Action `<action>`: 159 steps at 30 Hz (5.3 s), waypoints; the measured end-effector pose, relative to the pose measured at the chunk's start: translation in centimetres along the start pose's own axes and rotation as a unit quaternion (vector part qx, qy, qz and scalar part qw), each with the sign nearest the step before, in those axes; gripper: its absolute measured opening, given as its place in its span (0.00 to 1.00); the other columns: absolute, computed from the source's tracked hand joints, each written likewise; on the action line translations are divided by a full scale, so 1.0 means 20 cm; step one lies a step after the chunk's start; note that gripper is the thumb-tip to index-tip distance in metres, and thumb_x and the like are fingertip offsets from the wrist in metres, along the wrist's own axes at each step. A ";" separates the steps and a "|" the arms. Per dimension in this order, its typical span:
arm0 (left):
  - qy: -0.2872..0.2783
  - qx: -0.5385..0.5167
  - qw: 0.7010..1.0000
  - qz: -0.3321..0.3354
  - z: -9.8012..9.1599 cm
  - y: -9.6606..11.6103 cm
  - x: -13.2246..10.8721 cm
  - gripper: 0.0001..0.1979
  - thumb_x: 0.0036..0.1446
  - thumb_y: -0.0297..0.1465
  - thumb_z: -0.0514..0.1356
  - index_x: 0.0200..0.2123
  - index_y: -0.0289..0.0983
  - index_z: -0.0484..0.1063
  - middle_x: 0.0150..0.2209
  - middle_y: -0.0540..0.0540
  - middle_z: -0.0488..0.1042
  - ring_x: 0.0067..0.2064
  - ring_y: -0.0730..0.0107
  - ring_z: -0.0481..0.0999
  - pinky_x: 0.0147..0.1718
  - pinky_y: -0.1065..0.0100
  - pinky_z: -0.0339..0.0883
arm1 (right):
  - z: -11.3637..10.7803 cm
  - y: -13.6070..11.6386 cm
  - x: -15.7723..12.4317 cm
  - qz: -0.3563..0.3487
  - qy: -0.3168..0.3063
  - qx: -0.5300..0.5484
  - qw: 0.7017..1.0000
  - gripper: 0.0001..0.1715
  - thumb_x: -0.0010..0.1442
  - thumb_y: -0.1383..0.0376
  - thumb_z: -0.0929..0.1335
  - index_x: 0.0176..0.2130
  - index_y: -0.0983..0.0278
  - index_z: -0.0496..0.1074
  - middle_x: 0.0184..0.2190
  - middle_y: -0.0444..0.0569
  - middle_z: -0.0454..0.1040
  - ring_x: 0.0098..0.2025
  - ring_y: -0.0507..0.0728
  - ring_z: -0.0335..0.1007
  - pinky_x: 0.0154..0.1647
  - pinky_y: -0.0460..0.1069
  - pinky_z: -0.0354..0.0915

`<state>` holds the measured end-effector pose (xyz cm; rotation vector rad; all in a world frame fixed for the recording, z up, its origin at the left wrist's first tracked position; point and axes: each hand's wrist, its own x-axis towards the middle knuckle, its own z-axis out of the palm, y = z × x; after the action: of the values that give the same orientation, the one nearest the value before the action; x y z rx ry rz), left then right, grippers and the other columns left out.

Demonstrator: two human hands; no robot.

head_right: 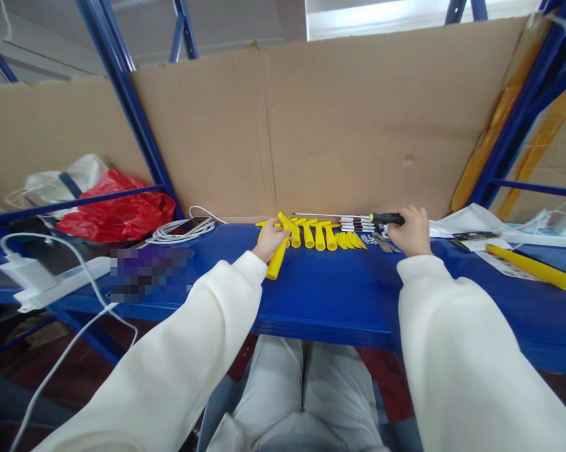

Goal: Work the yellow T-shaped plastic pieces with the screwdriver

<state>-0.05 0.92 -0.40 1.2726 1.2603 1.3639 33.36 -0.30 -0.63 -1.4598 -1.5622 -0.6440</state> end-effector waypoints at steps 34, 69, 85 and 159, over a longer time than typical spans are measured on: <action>-0.043 0.004 0.999 -0.014 0.01 -0.02 -0.01 0.16 0.59 0.19 0.62 0.46 0.39 0.62 0.33 0.52 0.77 0.25 0.74 0.79 0.23 0.75 0.68 | -0.02 -0.02 -0.04 -0.009 -0.091 -0.015 0.996 0.18 0.57 0.69 0.63 0.44 0.57 0.77 0.43 0.58 0.78 0.48 0.72 0.71 0.46 0.62 0.65; 0.039 0.090 0.983 0.155 -0.01 -0.14 0.14 0.17 0.57 0.23 0.67 0.44 0.41 0.65 0.44 0.44 0.80 0.42 0.66 0.83 0.38 0.70 0.75 | -0.07 -0.06 -0.01 -0.015 -0.107 -0.050 0.993 0.11 0.56 0.63 0.68 0.40 0.63 0.72 0.47 0.68 0.75 0.51 0.73 0.71 0.52 0.62 0.65; 0.081 0.105 0.968 0.215 -0.02 -0.18 0.22 0.16 0.56 0.24 0.67 0.43 0.43 0.66 0.44 0.47 0.80 0.45 0.65 0.83 0.47 0.64 0.76 | -0.02 -0.01 0.01 -0.051 -0.167 -0.045 0.984 0.17 0.54 0.61 0.68 0.43 0.65 0.78 0.40 0.62 0.78 0.50 0.71 0.75 0.51 0.61 0.71; 0.073 0.076 0.968 0.229 -0.03 -0.17 0.23 0.16 0.53 0.25 0.68 0.42 0.42 0.67 0.43 0.47 0.78 0.48 0.63 0.81 0.49 0.62 0.76 | -0.03 -0.03 0.02 -0.043 -0.187 0.003 0.981 0.12 0.53 0.62 0.69 0.39 0.61 0.74 0.40 0.61 0.78 0.50 0.72 0.73 0.54 0.63 0.69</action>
<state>-1.19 5.72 -3.27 1.6696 1.2348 1.7372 32.86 -0.61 0.14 -1.5808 -1.9217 -0.4284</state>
